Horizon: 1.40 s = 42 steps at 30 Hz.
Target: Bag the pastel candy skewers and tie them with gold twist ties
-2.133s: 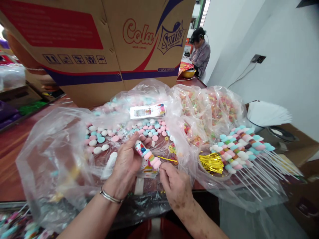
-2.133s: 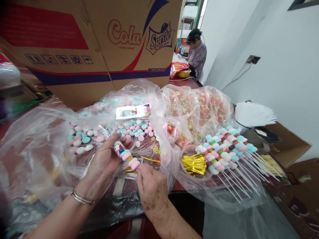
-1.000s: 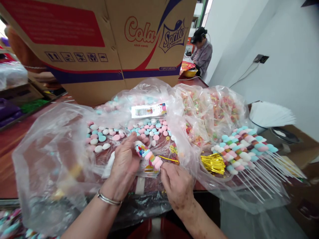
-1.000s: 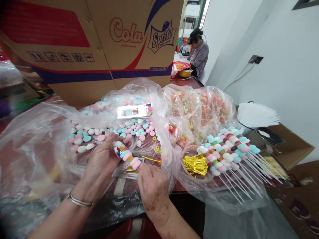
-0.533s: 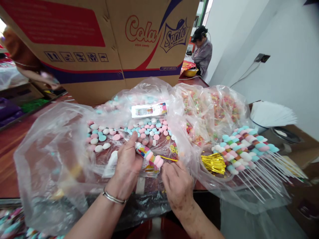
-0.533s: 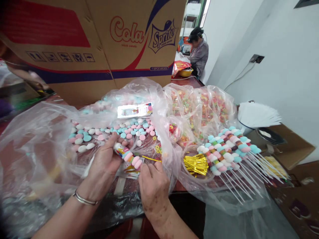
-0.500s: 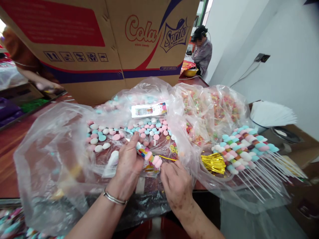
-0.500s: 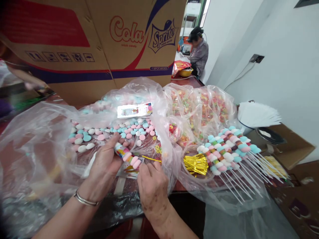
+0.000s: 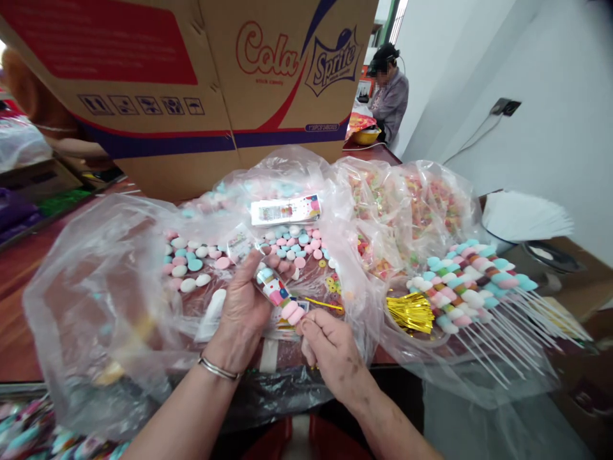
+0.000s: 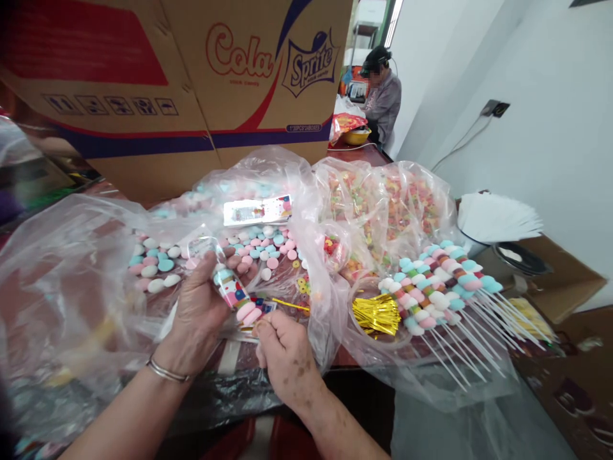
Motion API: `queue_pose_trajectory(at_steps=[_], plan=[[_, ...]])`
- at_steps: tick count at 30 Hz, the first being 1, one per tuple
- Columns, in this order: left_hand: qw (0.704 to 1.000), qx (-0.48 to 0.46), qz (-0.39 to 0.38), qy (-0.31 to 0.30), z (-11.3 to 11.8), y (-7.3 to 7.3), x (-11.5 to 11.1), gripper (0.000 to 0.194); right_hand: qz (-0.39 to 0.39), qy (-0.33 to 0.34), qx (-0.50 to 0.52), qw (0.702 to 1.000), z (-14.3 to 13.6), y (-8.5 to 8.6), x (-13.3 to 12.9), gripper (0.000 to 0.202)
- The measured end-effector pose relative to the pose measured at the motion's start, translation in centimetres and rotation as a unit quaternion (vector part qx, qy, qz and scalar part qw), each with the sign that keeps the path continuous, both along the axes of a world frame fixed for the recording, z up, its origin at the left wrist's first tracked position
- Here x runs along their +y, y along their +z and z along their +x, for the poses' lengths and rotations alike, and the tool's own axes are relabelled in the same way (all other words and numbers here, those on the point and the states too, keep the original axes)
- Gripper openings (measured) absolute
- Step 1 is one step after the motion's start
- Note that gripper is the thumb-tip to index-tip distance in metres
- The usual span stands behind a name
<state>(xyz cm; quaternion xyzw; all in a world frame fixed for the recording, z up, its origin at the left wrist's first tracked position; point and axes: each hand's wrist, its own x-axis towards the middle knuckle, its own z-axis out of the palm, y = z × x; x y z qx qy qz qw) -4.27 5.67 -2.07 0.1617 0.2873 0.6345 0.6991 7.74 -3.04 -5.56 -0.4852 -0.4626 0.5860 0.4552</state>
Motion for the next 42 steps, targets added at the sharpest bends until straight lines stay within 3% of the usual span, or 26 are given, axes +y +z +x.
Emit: queue_pose_trajectory(at_steps=[3,6,9,14,18,21,24,28,31,34,42], plan=[[0.997,0.038,0.049,-0.042,1.2,-0.2,-1.0,0.02,0.017,-0.02,-0.008,1.0,-0.5,0.3,0.9,0.03],[0.996,0.058,0.049,-0.045,1.8,-0.2,-1.6,0.024,0.057,-0.043,-0.034,0.997,-0.3,0.3,1.3,0.025],[0.997,0.062,0.035,-0.017,1.2,-0.1,-1.0,0.023,0.098,-0.052,-0.128,0.985,0.5,0.1,0.6,0.016],[0.998,0.053,0.037,-0.017,1.4,-0.4,-0.8,0.02,0.143,-0.043,-0.263,0.953,0.5,-0.2,-0.7,0.028],[0.997,0.044,0.034,-0.05,3.5,-1.2,-3.1,0.021,0.139,-0.085,-0.2,0.966,-0.2,-0.1,0.2,0.026],[0.996,0.044,0.02,-0.068,3.6,-1.4,-4.3,0.021,0.113,-0.074,-0.131,0.982,0.2,0.3,0.8,0.024],[0.995,0.032,0.027,-0.092,2.0,-0.9,-3.8,0.04,0.091,-0.049,-0.108,0.989,1.3,0.7,0.8,0.027],[0.999,0.004,0.024,-0.029,-0.3,0.3,-1.5,0.053,0.09,-0.005,-0.116,0.989,2.0,0.8,0.5,0.027],[1.0,0.0,0.029,0.009,-0.3,0.7,-0.5,0.038,0.099,0.014,-0.136,0.986,1.6,0.5,0.4,0.027],[0.998,-0.005,0.055,-0.012,0.8,0.5,-0.8,0.019,0.096,0.005,-0.133,0.986,1.1,0.2,0.4,0.027],[0.998,0.042,0.04,-0.004,3.0,-0.2,-2.0,0.026,0.113,-0.021,-0.163,0.98,0.8,0.0,0.9,0.029]])
